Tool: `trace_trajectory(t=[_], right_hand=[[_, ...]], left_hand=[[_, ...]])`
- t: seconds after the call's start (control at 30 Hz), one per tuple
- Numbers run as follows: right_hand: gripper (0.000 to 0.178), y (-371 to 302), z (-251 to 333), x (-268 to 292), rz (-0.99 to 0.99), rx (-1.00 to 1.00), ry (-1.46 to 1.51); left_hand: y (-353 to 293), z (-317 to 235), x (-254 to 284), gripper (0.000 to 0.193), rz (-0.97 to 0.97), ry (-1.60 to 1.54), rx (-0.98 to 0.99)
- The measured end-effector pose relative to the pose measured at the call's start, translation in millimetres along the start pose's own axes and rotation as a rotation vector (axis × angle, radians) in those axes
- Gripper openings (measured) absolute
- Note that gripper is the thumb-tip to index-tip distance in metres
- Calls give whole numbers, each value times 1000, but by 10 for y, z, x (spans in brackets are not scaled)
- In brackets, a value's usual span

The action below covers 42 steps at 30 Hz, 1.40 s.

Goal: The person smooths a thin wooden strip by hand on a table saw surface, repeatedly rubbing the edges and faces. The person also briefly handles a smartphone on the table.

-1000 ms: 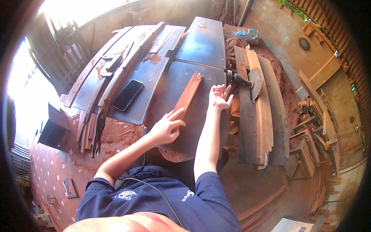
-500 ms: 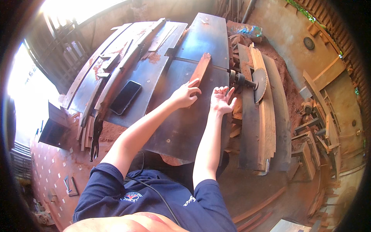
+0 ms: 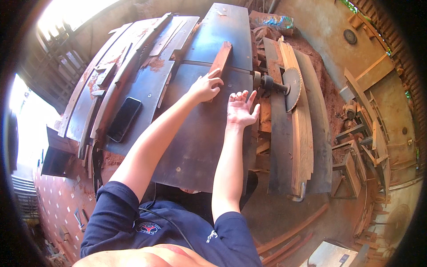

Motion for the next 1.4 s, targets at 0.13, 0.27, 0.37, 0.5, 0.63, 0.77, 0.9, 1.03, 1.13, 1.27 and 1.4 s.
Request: trace_trajectory(t=[0.13,0.27,0.37,0.5,0.63,0.77,0.9,1.03,1.13,1.27,1.4], right_hand=[[53,39,-25,-28,-10,8,-17],[52,60,2,-18,-13,15,-3],[52,120,-10,-26,-23,13,18],[51,212,25,-28,-41,21,22],[49,207,-51,-45,-56,7,60],[50,241,-59,-36,-59,-7,90],[50,246,40,14,-79,24,78],[50,255,93,9,-87,40,62],[52,244,70,-25,-99,21,62],[53,271,340,-89,-52,120,0],[51,295,402,-47,-64,127,-69]], left_hand=[[254,126,-45,31,18,31,46],[554,211,-115,31,8,66,77],[795,304,-160,30,5,132,81],[1198,405,-215,30,-32,168,21],[1554,632,-174,31,-38,156,30],[2097,930,-233,26,-151,83,-20],[2421,1073,-323,24,-189,24,-67],[2551,1063,-415,24,-147,14,-73],[2489,1182,-399,28,-103,123,-69],[2207,1061,-384,30,16,142,-45],[1683,675,-363,32,48,95,-60]])
Point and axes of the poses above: each hand's wrist, its own y-axis towards the middle knuckle, its own x-axis out of the back of the hand, z = x × y, the point moved 10 cm from there along y, towards the middle knuckle, and after that the axes turned 5 degrees about -x, right-handed, at the moved point
